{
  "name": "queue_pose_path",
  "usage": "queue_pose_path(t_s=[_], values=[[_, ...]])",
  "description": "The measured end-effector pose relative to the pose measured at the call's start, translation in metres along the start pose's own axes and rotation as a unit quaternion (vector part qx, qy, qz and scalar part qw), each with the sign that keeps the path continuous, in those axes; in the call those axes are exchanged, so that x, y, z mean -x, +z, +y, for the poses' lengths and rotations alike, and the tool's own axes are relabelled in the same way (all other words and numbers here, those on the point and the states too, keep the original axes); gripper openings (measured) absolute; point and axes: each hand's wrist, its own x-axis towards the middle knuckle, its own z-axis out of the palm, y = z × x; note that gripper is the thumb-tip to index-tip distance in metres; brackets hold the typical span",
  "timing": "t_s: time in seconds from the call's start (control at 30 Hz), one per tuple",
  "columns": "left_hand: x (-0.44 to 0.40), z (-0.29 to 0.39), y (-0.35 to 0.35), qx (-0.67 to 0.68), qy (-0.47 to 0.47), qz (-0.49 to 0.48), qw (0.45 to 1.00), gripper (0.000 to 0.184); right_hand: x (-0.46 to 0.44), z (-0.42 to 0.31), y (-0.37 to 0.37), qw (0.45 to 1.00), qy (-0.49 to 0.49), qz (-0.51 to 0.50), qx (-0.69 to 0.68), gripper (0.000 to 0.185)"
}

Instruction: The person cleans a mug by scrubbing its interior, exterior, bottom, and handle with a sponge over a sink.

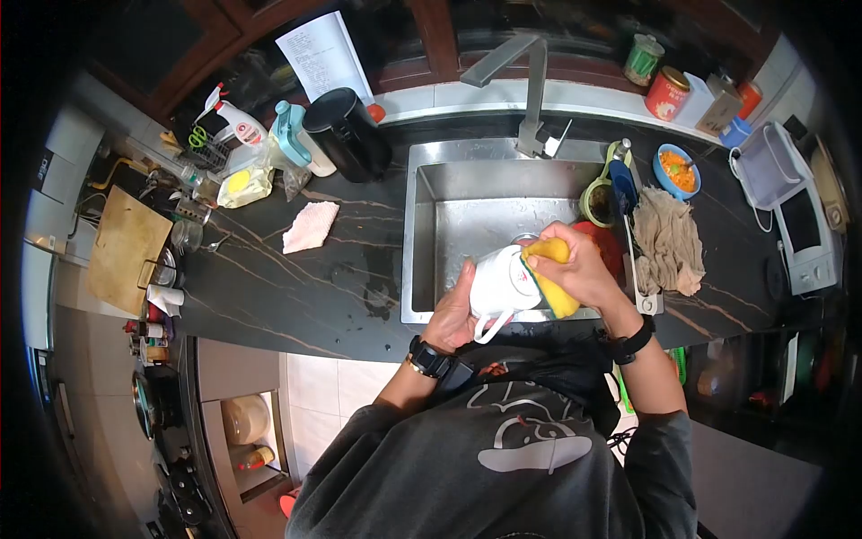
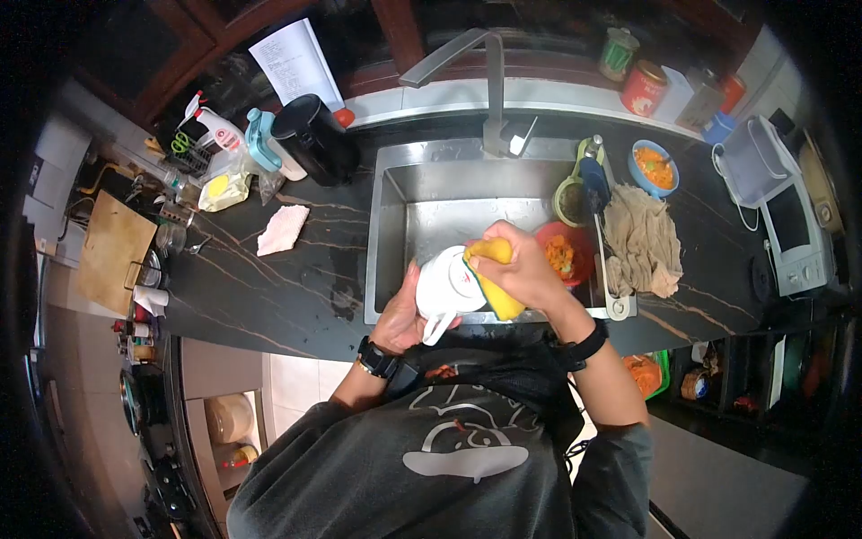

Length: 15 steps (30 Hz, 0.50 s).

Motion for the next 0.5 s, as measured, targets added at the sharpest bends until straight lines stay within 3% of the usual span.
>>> queue_pose_path(t_s=[0.17, 0.23, 0.5], values=[[0.001, -0.002, 0.004, -0.004, -0.007, 0.027, 1.000, 0.070, -0.003, -0.009, -0.019, 0.996, 0.056, -0.061, 0.039, 0.020], [-0.003, -0.001, 0.001, -0.023, 0.002, 0.033, 0.999, 0.071, -0.004, -0.015, -0.020, 0.985, 0.058, -0.075, 0.147, 0.021], [-0.004, 0.003, -0.001, -0.032, 0.025, -0.004, 0.999, 0.068, 0.001, -0.002, -0.004, 0.994, 0.012, -0.063, 0.088, 0.026]])
